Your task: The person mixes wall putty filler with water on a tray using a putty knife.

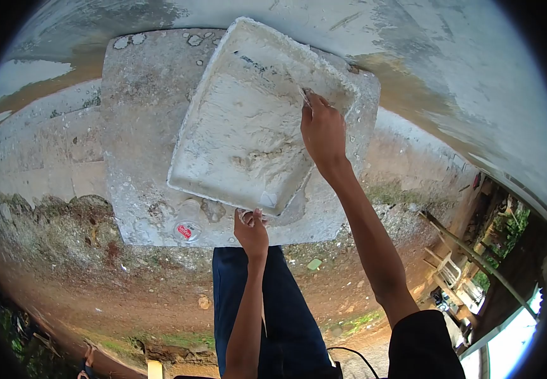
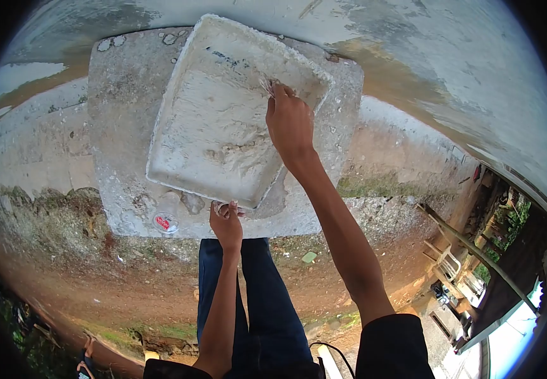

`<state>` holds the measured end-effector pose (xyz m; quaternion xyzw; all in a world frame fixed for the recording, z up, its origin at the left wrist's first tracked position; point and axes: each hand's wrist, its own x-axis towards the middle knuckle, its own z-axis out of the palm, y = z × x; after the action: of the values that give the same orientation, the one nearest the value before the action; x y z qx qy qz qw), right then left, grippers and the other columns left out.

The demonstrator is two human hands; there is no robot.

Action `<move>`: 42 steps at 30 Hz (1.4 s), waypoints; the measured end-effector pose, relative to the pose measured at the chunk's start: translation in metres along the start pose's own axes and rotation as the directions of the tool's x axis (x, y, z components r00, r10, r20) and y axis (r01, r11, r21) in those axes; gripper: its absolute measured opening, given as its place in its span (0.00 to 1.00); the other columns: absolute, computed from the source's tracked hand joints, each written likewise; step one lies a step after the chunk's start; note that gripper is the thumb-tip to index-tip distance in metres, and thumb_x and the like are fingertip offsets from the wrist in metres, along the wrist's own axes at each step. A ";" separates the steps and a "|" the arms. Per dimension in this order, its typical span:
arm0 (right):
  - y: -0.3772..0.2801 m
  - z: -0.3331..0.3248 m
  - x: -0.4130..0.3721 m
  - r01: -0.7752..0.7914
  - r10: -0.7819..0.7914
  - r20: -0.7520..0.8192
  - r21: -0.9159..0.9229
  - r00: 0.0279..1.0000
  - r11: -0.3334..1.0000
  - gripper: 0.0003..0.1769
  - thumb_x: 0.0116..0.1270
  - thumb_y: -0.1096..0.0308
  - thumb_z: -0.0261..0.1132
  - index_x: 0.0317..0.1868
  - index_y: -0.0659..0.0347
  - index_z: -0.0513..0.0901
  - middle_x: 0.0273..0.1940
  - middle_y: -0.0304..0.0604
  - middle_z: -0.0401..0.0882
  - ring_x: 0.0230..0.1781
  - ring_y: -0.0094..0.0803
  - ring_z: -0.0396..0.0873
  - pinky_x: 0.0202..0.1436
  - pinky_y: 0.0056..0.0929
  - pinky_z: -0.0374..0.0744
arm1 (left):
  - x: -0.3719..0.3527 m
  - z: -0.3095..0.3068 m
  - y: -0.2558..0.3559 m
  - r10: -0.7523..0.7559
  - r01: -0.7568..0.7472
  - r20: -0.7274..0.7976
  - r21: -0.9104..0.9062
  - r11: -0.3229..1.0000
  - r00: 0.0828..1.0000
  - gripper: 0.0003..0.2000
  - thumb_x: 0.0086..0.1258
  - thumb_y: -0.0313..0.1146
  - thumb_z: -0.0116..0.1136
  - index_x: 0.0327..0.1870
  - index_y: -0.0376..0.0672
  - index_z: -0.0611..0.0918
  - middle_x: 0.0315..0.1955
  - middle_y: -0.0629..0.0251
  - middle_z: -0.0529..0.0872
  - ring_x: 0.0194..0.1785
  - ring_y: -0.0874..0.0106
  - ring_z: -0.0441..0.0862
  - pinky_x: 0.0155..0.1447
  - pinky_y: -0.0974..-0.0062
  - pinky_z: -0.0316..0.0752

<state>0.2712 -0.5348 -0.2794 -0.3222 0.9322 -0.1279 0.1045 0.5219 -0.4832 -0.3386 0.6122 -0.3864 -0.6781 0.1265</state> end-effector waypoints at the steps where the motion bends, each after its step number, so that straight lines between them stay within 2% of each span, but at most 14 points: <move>1: -0.004 0.005 -0.001 0.000 0.000 0.000 0.000 1.000 1.000 0.13 0.64 0.74 0.58 0.48 0.69 0.79 0.43 0.59 0.82 0.34 0.50 0.83 0.37 0.45 0.81 | 0.000 0.000 0.000 0.000 0.000 0.000 0.000 1.000 1.000 0.11 0.71 0.22 0.52 0.51 0.31 0.70 0.26 0.62 0.81 0.28 0.78 0.78 0.32 0.78 0.79; 3: -0.013 0.018 -0.004 0.024 -0.013 0.085 -0.132 0.996 0.991 0.14 0.63 0.75 0.57 0.49 0.69 0.78 0.46 0.57 0.82 0.40 0.48 0.84 0.42 0.41 0.83 | 0.000 0.000 -0.001 0.009 -0.009 -0.002 0.019 1.000 1.000 0.10 0.71 0.22 0.52 0.51 0.30 0.70 0.26 0.62 0.81 0.27 0.78 0.78 0.32 0.78 0.79; 7: -0.026 0.055 -0.038 0.216 -0.208 0.058 -0.305 0.976 0.927 0.25 0.59 0.76 0.58 0.58 0.78 0.73 0.54 0.66 0.77 0.56 0.52 0.79 0.50 0.36 0.83 | 0.002 -0.002 -0.005 0.005 -0.004 -0.005 0.044 0.999 1.000 0.11 0.71 0.23 0.54 0.50 0.29 0.71 0.28 0.59 0.82 0.30 0.76 0.80 0.33 0.78 0.79; 13: -0.052 0.054 -0.084 0.268 -0.190 0.306 -0.237 0.933 0.934 0.29 0.59 0.74 0.59 0.61 0.80 0.70 0.58 0.69 0.73 0.58 0.51 0.77 0.50 0.33 0.83 | 0.000 -0.001 -0.003 0.012 -0.011 -0.014 0.066 0.998 1.000 0.11 0.71 0.22 0.54 0.50 0.28 0.71 0.26 0.60 0.81 0.28 0.76 0.79 0.33 0.78 0.77; 15: -0.045 0.042 -0.082 0.278 -0.237 0.191 -0.228 0.953 0.933 0.23 0.60 0.73 0.58 0.56 0.74 0.76 0.52 0.64 0.79 0.51 0.48 0.82 0.45 0.36 0.84 | 0.002 -0.003 -0.008 0.002 -0.002 0.006 0.034 0.999 1.000 0.11 0.71 0.23 0.54 0.50 0.28 0.71 0.26 0.60 0.81 0.28 0.76 0.79 0.32 0.78 0.77; 17: -0.051 -0.010 -0.063 0.093 -0.082 0.351 -0.014 0.933 0.996 0.15 0.62 0.73 0.58 0.48 0.66 0.80 0.43 0.56 0.83 0.41 0.46 0.84 0.39 0.41 0.83 | 0.001 -0.002 -0.004 0.006 -0.006 0.003 0.028 1.000 1.000 0.11 0.71 0.23 0.54 0.50 0.29 0.71 0.27 0.61 0.81 0.29 0.77 0.79 0.32 0.79 0.77; 19: -0.039 -0.025 -0.056 -0.049 0.039 0.195 0.045 0.980 0.998 0.07 0.63 0.73 0.58 0.41 0.62 0.79 0.35 0.51 0.83 0.34 0.48 0.83 0.35 0.45 0.80 | 0.000 -0.001 -0.002 0.004 -0.004 -0.004 0.023 1.000 1.000 0.11 0.71 0.23 0.54 0.50 0.29 0.71 0.27 0.61 0.81 0.29 0.77 0.78 0.32 0.79 0.77; 22: -0.017 -0.020 -0.029 -0.011 0.008 -0.065 -0.046 0.998 0.999 0.08 0.63 0.73 0.58 0.42 0.63 0.79 0.35 0.51 0.83 0.34 0.51 0.83 0.36 0.45 0.80 | 0.001 -0.002 -0.003 0.003 -0.003 -0.012 0.008 1.000 1.000 0.12 0.71 0.23 0.54 0.51 0.29 0.71 0.27 0.62 0.81 0.30 0.78 0.78 0.33 0.79 0.77; 29: -0.006 0.027 -0.003 0.113 -0.093 0.102 -0.217 0.990 0.970 0.12 0.63 0.73 0.57 0.47 0.61 0.80 0.34 0.52 0.84 0.32 0.51 0.83 0.36 0.46 0.81 | 0.000 -0.002 -0.004 0.008 -0.008 0.005 0.014 1.000 1.000 0.13 0.72 0.24 0.54 0.53 0.29 0.69 0.27 0.62 0.81 0.28 0.78 0.78 0.33 0.78 0.77; 31: -0.013 0.018 -0.012 0.096 -0.034 0.244 -0.246 0.969 0.964 0.22 0.61 0.75 0.56 0.57 0.67 0.77 0.45 0.52 0.83 0.42 0.44 0.85 0.43 0.39 0.83 | 0.000 -0.001 -0.005 0.007 -0.007 -0.015 -0.007 1.000 1.000 0.12 0.71 0.23 0.54 0.51 0.29 0.71 0.27 0.62 0.82 0.28 0.77 0.78 0.32 0.79 0.76; 34: -0.009 0.024 -0.028 0.166 -0.092 0.250 -0.293 0.964 0.941 0.26 0.60 0.75 0.56 0.60 0.70 0.74 0.54 0.57 0.80 0.52 0.44 0.82 0.49 0.37 0.83 | 0.002 -0.002 -0.004 0.009 -0.010 0.016 0.020 1.000 1.000 0.12 0.71 0.23 0.54 0.52 0.29 0.71 0.27 0.61 0.82 0.28 0.77 0.78 0.33 0.79 0.77; 37: -0.007 0.040 -0.059 0.283 -0.261 0.111 -0.360 0.959 0.889 0.25 0.61 0.75 0.55 0.61 0.69 0.73 0.54 0.57 0.79 0.55 0.43 0.80 0.47 0.38 0.82 | 0.002 0.000 -0.004 0.017 -0.016 -0.015 0.020 1.000 1.000 0.12 0.70 0.23 0.55 0.52 0.29 0.71 0.27 0.61 0.82 0.28 0.77 0.78 0.33 0.79 0.77; 38: -0.012 0.041 -0.072 0.246 -0.154 0.278 -0.339 0.948 0.908 0.29 0.61 0.75 0.55 0.64 0.72 0.70 0.61 0.60 0.73 0.64 0.44 0.72 0.56 0.37 0.80 | 0.002 -0.001 -0.007 0.026 -0.025 -0.013 0.016 1.000 1.000 0.12 0.71 0.23 0.55 0.51 0.29 0.71 0.27 0.61 0.82 0.28 0.77 0.78 0.33 0.78 0.77; 42: -0.022 0.041 -0.092 0.247 -0.141 0.316 -0.328 0.938 0.912 0.29 0.60 0.75 0.56 0.64 0.75 0.69 0.60 0.64 0.72 0.64 0.47 0.72 0.58 0.37 0.78 | 0.003 -0.003 -0.011 0.047 -0.048 0.012 0.028 0.998 0.999 0.11 0.71 0.23 0.54 0.51 0.30 0.71 0.27 0.60 0.82 0.28 0.77 0.78 0.33 0.78 0.77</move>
<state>0.3662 -0.5003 -0.3009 -0.4428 0.8776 0.0843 0.1634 0.5276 -0.4790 -0.3481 0.6007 -0.4111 -0.6729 0.1319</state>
